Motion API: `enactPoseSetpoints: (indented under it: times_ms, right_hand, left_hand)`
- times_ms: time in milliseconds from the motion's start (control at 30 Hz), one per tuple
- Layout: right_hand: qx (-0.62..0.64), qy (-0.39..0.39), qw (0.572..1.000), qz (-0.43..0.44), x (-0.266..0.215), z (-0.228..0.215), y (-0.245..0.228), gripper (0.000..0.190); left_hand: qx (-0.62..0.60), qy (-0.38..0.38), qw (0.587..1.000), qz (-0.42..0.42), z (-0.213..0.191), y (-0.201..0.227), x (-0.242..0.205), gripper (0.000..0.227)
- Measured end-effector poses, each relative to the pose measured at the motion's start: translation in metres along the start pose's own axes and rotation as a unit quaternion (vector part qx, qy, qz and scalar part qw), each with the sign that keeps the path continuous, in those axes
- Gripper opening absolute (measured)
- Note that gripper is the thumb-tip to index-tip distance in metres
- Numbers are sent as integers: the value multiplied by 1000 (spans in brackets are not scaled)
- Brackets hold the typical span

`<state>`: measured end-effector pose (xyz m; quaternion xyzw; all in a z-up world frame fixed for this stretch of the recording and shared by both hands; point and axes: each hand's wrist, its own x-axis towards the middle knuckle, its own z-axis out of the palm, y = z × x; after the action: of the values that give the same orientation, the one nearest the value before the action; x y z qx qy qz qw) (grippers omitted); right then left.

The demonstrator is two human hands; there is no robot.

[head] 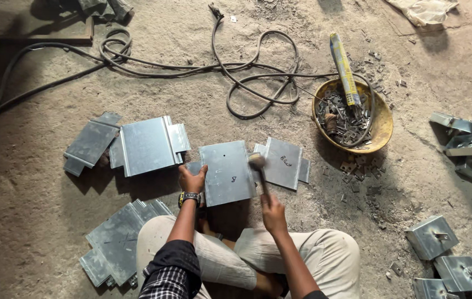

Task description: The person sits on the floor and uses a hammer to strike rectangular metal sheets placed on a gear-shaped anvil. They repeatedly pick up sheets, position them, and hammer them before moving them aside.

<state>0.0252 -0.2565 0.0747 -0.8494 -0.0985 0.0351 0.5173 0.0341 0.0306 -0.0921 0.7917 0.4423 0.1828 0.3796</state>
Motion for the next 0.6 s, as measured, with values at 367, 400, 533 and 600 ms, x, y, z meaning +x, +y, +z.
enactPoseSetpoints:
  times_ms: [367,400,533,600]
  right_hand:
    - [185,52,973,-130,-5,-14,-15,44]
    - [137,35,987,-72,-5,-8,-13,42]
    - [24,-36,988,149,11,6,-6,28]
    - [32,-36,987,153,14,2,-4,29]
  left_hand:
    - [-22,-14,1000,15,1,-2,7,82]
    - [-23,-4,999,32,-1,-2,5,81]
    - [-12,-40,999,5,4,5,10,80]
    - [9,-20,998,51,4,4,14,80]
